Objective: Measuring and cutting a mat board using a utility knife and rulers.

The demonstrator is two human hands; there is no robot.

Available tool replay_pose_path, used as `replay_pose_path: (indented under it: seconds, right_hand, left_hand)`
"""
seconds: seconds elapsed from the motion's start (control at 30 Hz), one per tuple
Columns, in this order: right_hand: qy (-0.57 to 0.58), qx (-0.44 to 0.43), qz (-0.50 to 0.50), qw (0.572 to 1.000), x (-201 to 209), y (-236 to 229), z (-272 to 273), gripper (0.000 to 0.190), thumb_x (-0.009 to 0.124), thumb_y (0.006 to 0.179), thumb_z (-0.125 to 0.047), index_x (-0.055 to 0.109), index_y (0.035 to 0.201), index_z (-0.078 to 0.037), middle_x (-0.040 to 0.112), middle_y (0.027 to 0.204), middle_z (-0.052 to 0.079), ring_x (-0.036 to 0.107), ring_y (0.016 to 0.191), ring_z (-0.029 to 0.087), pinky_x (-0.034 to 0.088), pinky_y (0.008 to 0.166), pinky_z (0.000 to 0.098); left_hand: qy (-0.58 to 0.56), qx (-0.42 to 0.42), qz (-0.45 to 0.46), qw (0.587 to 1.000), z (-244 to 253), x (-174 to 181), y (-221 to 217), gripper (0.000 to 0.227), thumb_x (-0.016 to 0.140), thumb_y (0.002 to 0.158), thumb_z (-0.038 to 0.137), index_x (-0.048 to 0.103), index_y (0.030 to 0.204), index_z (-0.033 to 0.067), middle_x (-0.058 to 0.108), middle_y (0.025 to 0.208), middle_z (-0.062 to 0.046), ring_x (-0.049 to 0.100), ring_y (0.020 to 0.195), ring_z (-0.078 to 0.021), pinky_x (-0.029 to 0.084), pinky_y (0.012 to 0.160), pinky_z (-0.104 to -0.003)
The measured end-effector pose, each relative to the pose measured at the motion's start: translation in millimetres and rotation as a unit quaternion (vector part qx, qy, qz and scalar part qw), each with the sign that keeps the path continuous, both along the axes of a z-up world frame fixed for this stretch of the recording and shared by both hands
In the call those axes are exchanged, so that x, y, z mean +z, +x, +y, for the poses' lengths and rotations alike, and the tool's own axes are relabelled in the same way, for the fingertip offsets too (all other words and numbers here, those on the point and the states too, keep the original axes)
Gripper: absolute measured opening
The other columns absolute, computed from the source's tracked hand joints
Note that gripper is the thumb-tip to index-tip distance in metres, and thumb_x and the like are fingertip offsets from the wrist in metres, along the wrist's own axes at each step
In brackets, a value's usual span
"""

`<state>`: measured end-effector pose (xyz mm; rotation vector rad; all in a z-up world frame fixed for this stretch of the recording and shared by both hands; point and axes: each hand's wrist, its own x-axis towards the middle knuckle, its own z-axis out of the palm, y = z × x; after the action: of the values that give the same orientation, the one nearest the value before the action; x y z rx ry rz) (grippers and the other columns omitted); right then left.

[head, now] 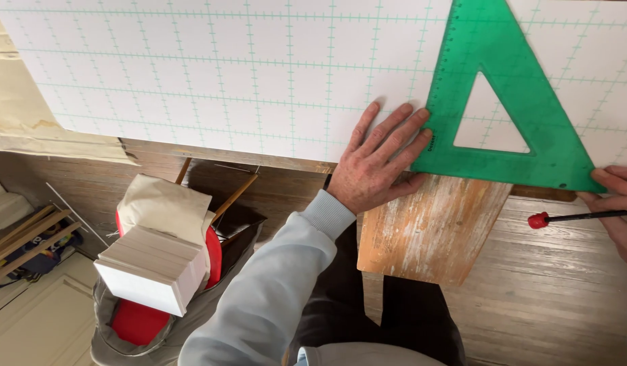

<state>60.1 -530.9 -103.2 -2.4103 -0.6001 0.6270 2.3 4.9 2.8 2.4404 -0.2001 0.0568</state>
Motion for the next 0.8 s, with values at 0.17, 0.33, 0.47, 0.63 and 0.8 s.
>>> replay_pose_path:
  seconds: [0.17,0.33,0.47,0.63,0.8]
  right_hand:
    - [0.041,-0.006,0.005,0.999,37.3,10.4,39.2,0.014,0.079,0.098,0.0,0.066,0.094,-0.002,0.061,0.138,0.019,0.055,0.139,0.024,0.052,0.112,0.0347]
    - [0.001,0.025,-0.013,1.0,63.5,18.4,64.4,0.015,0.079,0.094,0.004,0.067,0.093,-0.005,0.068,0.135,0.021,0.057,0.135,0.028,0.057,0.111,0.0358]
    - [0.078,-0.011,-0.023,0.997,110.4,35.6,117.7,0.016,0.079,0.1,0.001,0.064,0.1,-0.004,0.069,0.133,0.015,0.06,0.133,0.025,0.058,0.113,0.0341]
    - [0.004,0.189,-0.091,0.978,158.8,64.9,150.6,0.027,0.084,0.067,0.002,0.073,0.091,-0.003,0.073,0.113,0.019,0.069,0.118,0.037,0.06,0.094,0.0427]
    - [0.066,-0.144,0.009,0.987,70.1,93.8,93.4,0.018,0.072,0.101,0.0,0.055,0.096,-0.002,0.063,0.104,0.011,0.061,0.097,0.016,0.053,0.09,0.0262]
  left_hand:
    - [-0.004,-0.004,0.007,1.0,-4.0,-1.4,-0.9,0.068,0.083,0.094,0.035,0.052,0.149,0.0126,0.039,0.166,-0.006,0.037,0.157,-0.0257,0.025,0.137,-0.058]
    - [0.041,-0.007,0.009,0.999,-6.1,6.3,0.7,0.066,0.08,0.093,0.034,0.051,0.147,0.0113,0.041,0.163,-0.008,0.038,0.155,-0.0281,0.026,0.134,-0.061]
    - [0.087,-0.006,0.01,0.996,-10.4,19.6,8.2,0.063,0.078,0.091,0.034,0.053,0.145,0.0129,0.044,0.159,-0.01,0.04,0.152,-0.0296,0.027,0.13,-0.064]
    - [0.117,0.011,0.031,0.993,-15.3,28.3,10.7,0.059,0.075,0.09,0.035,0.056,0.142,0.0146,0.048,0.154,-0.01,0.042,0.148,-0.0283,0.029,0.127,-0.068]
    - [0.107,0.013,0.022,0.994,-10.8,29.2,11.3,0.06,0.074,0.088,0.033,0.057,0.141,0.0123,0.048,0.154,-0.012,0.043,0.148,-0.0305,0.029,0.126,-0.068]
